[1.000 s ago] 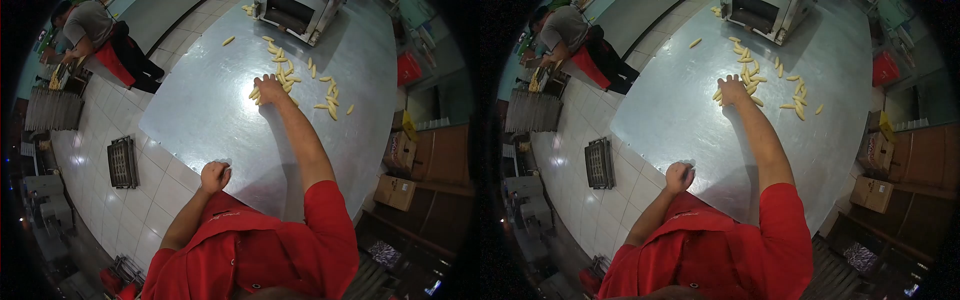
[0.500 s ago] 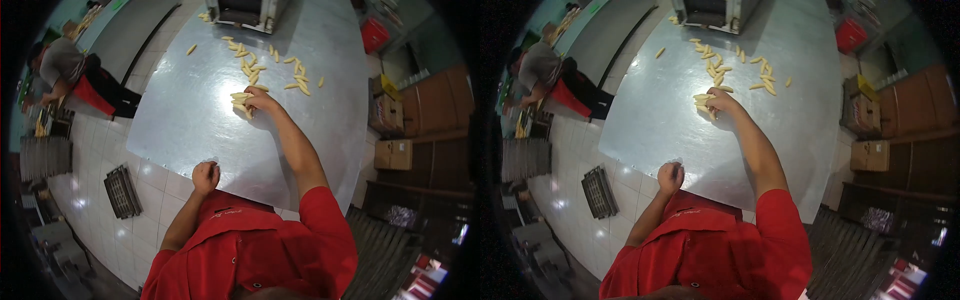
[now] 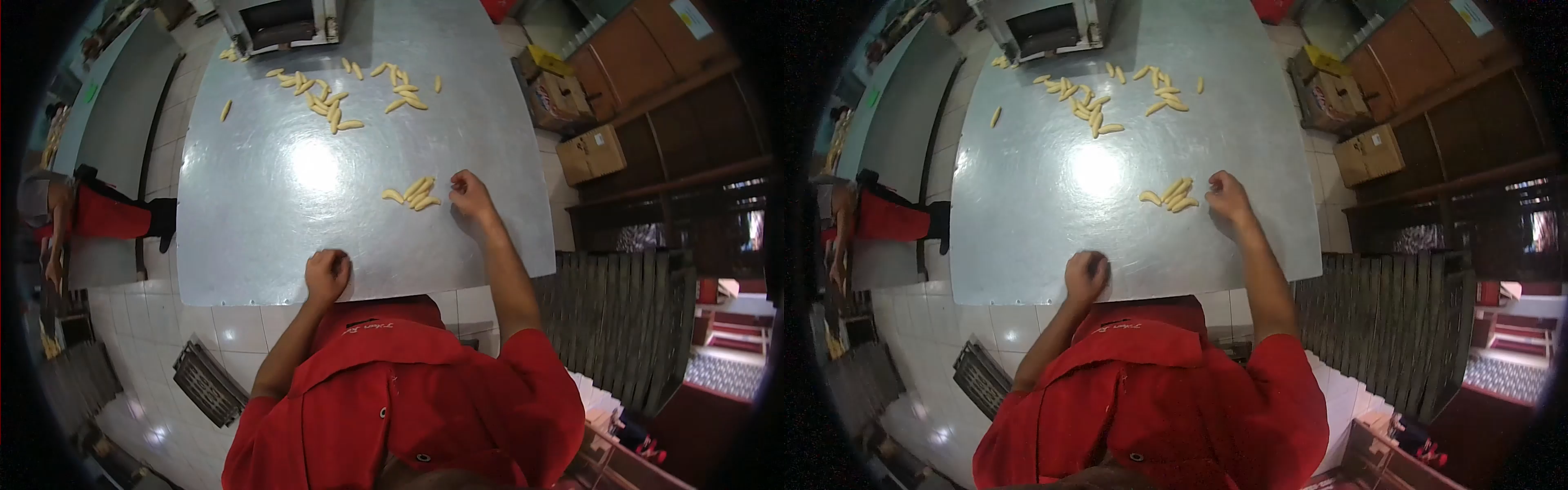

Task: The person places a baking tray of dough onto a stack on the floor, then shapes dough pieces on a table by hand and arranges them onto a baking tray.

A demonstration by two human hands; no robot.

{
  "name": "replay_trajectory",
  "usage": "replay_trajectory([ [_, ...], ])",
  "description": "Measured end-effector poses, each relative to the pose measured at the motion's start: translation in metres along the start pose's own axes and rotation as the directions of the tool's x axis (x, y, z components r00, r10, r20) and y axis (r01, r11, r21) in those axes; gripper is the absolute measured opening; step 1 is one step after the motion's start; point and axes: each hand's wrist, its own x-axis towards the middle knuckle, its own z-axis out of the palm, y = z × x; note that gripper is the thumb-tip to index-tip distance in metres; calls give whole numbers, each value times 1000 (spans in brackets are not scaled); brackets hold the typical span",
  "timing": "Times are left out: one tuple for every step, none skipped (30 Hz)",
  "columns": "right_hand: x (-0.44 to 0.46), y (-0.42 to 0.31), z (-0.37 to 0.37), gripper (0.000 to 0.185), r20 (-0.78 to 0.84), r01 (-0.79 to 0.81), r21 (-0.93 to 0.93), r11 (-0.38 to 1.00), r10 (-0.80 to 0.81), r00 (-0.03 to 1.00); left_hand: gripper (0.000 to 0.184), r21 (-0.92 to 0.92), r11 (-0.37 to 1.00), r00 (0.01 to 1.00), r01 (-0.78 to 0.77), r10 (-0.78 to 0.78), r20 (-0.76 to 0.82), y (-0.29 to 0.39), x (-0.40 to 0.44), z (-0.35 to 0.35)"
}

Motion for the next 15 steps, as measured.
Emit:
replay_trajectory([
  [-11, -2, 10, 41, -10, 44, -23, 999, -44, 999, 10, -55, 997, 998, -51, 53, 30, -4, 13, 9],
  [-20, -5, 21, 41, -17, 86, -46, 995, -87, 996, 11, -112, 989, 993, -98, 106, 58, -8, 27, 20],
  [-29, -11, 33, 41, -32, 68, -50, 996, -69, 997, 19, -109, 988, 986, -107, 120, 114, -8, 42, 30],
  [-36, -20, 46, 38, -139, 102, -193, 976, -130, 982, 29, -121, 987, 982, -110, 126, 140, -10, 58, 43],
  [-42, -29, 57, 35, -232, 117, -337, 934, -203, 951, 37, -85, 991, 974, -100, 115, 194, -9, 75, 54],
  [-45, -36, 67, 35, -245, 98, -339, 936, -188, 951, 42, -83, 992, 975, -97, 111, 194, -1, 92, 60],
  [-45, -43, 74, 31, -312, 74, -335, 939, -184, 932, 46, -56, 989, 974, -139, 146, 175, 4, 106, 67],
  [-47, -46, 77, 27, -378, 50, -329, 943, -180, 908, 39, -54, 982, 973, -180, 186, 140, 11, 118, 71],
  [-51, -49, 77, 27, -390, 32, -331, 943, -167, 905, 39, -66, 980, 969, -190, 198, 151, 10, 127, 79],
  [-54, -51, 75, 24, -351, 24, -335, 942, -149, 924, 35, -75, 985, 959, -154, 168, 228, 8, 134, 87],
  [-57, -52, 72, 21, -310, 21, -340, 940, -133, 941, 31, -78, 990, 944, -118, 136, 301, 6, 137, 93],
  [-60, -50, 67, 21, -316, 15, -343, 939, -130, 940, 23, -60, 988, 955, -140, 150, 254, 8, 137, 94],
  [-64, -47, 62, 20, -252, -25, -246, 969, -39, 967, 23, -62, 988, 955, -141, 152, 254, 8, 136, 94],
  [-68, -44, 56, 20, -174, -70, -146, 987, 44, 984, 23, -54, 998, 939, -25, 42, 341, 8, 132, 91],
  [-74, -39, 50, 20, -172, -66, -141, 988, 41, 984, 23, -33, 995, 903, 92, -70, 424, 8, 126, 87],
])
